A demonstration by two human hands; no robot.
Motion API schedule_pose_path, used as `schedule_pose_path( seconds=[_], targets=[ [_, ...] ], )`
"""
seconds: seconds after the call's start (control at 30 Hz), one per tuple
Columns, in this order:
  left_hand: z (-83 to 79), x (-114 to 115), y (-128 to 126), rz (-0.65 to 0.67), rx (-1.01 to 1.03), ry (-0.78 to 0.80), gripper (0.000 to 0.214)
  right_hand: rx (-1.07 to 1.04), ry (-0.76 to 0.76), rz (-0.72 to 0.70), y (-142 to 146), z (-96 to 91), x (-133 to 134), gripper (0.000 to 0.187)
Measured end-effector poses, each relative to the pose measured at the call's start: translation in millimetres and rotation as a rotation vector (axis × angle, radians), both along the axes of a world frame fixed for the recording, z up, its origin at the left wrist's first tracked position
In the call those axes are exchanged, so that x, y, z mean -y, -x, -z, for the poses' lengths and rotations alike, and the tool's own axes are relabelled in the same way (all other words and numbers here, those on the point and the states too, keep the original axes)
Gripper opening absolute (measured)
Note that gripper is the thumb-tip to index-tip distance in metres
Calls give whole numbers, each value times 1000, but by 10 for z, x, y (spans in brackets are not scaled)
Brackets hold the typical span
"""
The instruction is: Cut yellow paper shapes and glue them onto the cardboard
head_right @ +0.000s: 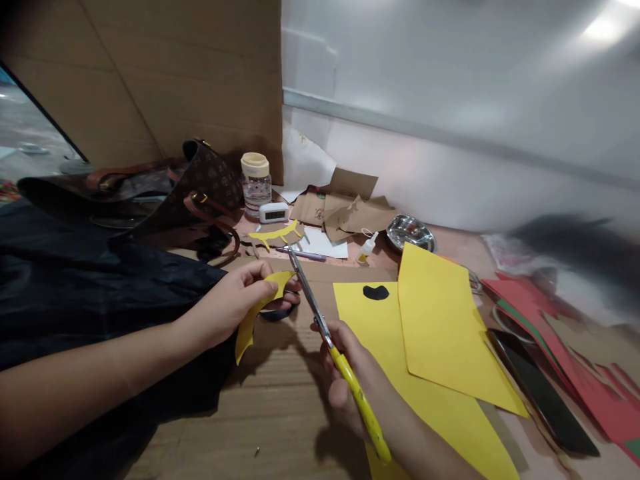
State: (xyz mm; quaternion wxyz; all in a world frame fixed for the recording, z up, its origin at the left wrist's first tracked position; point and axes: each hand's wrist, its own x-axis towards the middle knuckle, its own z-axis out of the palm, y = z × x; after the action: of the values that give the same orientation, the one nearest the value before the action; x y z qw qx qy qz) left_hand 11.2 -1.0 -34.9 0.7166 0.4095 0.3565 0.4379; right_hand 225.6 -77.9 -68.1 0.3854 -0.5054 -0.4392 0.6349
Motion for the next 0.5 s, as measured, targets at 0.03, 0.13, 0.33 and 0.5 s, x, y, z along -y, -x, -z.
schedule_pose_path(
  seconds=[0.03,0.13,0.33,0.5],
  targets=[
    [-7,4,0,1,-3,-3,37,13,26,60,28,0,-6,36],
    [-28,16,5,8,-2,-10,36,48,121,235,105,4,-23,33],
    [-52,27,-2,8,15,0,33,60,187,205,96,5,-45,35],
    [-46,25,-11,1,2,-4,32,68,108,109,38,2,-4,42]
  ],
)
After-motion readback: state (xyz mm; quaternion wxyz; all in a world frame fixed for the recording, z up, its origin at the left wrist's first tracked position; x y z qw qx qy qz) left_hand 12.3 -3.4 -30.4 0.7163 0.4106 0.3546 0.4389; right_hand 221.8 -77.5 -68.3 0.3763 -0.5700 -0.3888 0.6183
